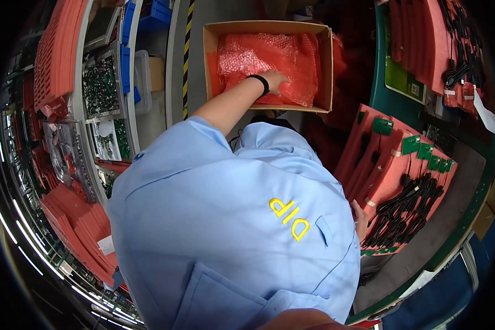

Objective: The person picks up a circuit board and a cable, inserts them into a red bubble wrap bag, and places the packaged item onto a pink foam board, repeating the process for several units.

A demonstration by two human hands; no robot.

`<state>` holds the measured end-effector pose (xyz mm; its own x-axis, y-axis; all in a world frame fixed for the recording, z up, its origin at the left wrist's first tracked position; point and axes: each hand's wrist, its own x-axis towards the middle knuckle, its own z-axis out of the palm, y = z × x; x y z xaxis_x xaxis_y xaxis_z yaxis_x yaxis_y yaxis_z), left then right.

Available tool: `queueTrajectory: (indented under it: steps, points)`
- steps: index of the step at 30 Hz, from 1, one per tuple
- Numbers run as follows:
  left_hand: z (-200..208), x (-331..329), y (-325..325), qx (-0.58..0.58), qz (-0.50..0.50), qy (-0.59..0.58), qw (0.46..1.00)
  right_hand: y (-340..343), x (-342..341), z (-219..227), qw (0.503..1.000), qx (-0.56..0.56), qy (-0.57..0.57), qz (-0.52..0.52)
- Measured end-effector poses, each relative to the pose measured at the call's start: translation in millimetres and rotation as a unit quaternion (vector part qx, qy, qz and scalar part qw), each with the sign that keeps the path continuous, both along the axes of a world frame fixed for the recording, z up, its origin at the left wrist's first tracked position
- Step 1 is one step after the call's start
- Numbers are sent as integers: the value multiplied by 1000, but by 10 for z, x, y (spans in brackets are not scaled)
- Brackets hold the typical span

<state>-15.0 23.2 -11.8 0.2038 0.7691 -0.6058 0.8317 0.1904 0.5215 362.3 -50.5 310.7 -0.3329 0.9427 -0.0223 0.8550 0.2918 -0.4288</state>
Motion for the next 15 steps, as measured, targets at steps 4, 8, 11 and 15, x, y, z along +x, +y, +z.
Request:
queueTrajectory:
  steps: [4,8,11,15]
  points:
    - [534,-350,-35,28,83,-32,996,-9,31,14,994,-95,-49,-35]
    - [613,-550,30,217,211,101,948,-35,-97,-11,997,-64,-37,-15]
    - [235,-805,91,340,235,213,885,-19,-258,-29,1000,1,-2,1]
    - [176,-919,90,303,197,267,893,-49,-307,-83,999,10,39,9]
